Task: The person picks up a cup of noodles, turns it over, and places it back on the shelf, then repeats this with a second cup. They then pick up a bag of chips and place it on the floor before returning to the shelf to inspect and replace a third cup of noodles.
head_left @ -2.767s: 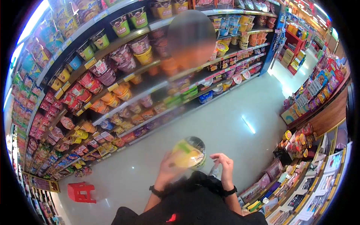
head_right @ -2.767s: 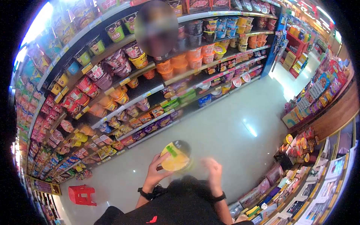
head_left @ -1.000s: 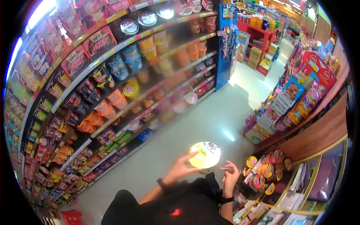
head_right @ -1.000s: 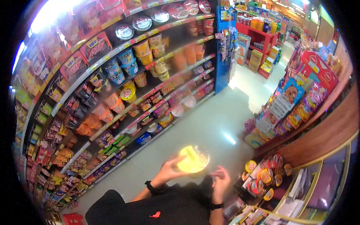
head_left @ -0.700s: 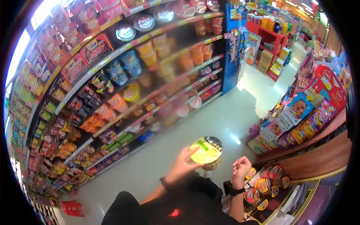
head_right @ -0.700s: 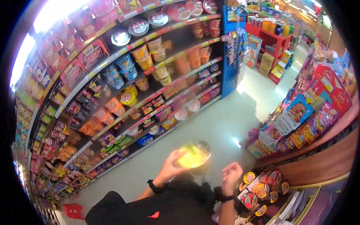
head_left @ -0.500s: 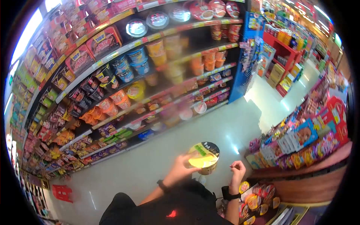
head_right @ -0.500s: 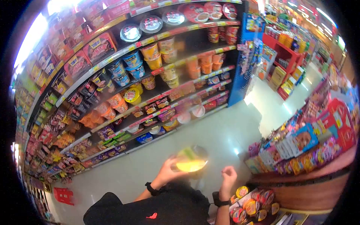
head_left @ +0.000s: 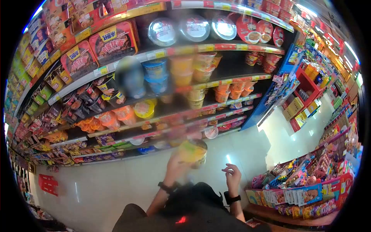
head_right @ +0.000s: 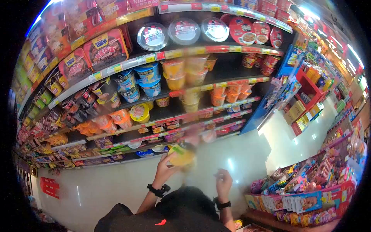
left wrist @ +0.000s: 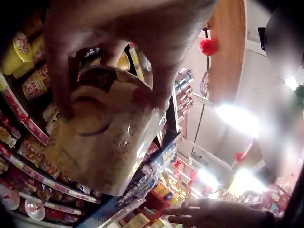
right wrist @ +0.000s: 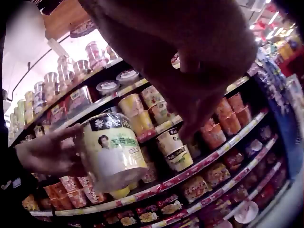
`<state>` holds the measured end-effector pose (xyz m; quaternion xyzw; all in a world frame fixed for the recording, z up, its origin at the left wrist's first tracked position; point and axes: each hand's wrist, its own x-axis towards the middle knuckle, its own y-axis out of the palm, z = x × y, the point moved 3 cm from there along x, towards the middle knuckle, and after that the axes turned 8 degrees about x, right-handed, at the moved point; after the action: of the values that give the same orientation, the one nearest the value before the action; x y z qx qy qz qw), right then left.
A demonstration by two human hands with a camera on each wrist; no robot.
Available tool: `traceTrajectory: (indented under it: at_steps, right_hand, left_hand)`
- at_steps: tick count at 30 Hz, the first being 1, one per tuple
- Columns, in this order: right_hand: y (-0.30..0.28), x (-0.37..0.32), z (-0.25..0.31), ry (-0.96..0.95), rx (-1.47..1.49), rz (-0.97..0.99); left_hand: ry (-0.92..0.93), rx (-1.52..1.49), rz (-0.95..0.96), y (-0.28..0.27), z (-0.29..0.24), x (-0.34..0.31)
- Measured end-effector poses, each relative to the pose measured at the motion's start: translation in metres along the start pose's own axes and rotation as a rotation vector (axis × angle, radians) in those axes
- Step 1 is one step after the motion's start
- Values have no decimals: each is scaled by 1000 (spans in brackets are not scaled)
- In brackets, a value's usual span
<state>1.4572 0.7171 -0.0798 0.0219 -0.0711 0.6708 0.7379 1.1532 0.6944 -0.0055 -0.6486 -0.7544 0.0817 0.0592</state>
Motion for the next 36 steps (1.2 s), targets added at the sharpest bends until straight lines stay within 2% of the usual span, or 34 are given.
traceTrajectory:
  at_steps: [1, 2, 3, 6, 10, 13, 15, 18, 20, 23, 25, 26, 29, 30, 31, 32, 34, 35, 36]
  right_hand:
    - [18, 18, 16, -10, 18, 58]
    - [28, 29, 30, 143, 70, 56]
    - [39, 44, 28, 182, 90, 69]
    - [61, 82, 19, 273, 145, 100]
    - [100, 122, 9, 398, 122, 234]
    - [137, 147, -28, 460, 158, 337]
    - [162, 164, -63, 217, -161, 503]
    - [196, 197, -103, 399, 17, 588]
    - [223, 226, -125, 350, 36, 441]
    - [244, 272, -132, 169, -82, 356]
    - [256, 303, -134, 113, -51, 185]
    - [259, 313, -133, 145, -124, 98]
    - [265, 352, -156, 5, -351, 101]
    - [270, 364, -189, -78, -527, 135]
    - [269, 373, -227, 50, -440, 339]
    - [267, 381, -248, 172, -343, 539]
    - [248, 369, -200, 651, 4, 683]
    - [236, 362, -166, 897, 121, 702]
    - [214, 354, -130, 868, 219, 626]
  left_hand:
    - [35, 45, -72, -6, 11, 16]
    - [70, 91, -141, -12, 29, 35]
    - [104, 138, -206, -18, 39, 48]
    - [24, 159, -263, -37, 30, 68]
    - [4, 205, -330, -64, 39, 94]
    - [-9, -26, -326, -72, 45, 126]
    - [67, 83, -349, -77, 66, 159]
    - [108, 165, -372, -83, 89, 207]
    - [173, 297, -420, -84, 84, 234]
    - [155, 419, -455, -85, 72, 265]
    - [124, 493, -435, -87, 83, 283]
    - [120, 527, -425, -86, 90, 296]
    - [39, 501, -347, -76, 76, 308]
    - [40, 570, -326, -70, 68, 308]
    - [60, 510, -271, -67, 103, 310]
    - [81, 450, -214, -68, 165, 314]
    - [83, 385, -95, -55, 181, 318]
    - [69, 375, -34, -36, 140, 313]
    - [90, 373, 27, -22, 127, 320]
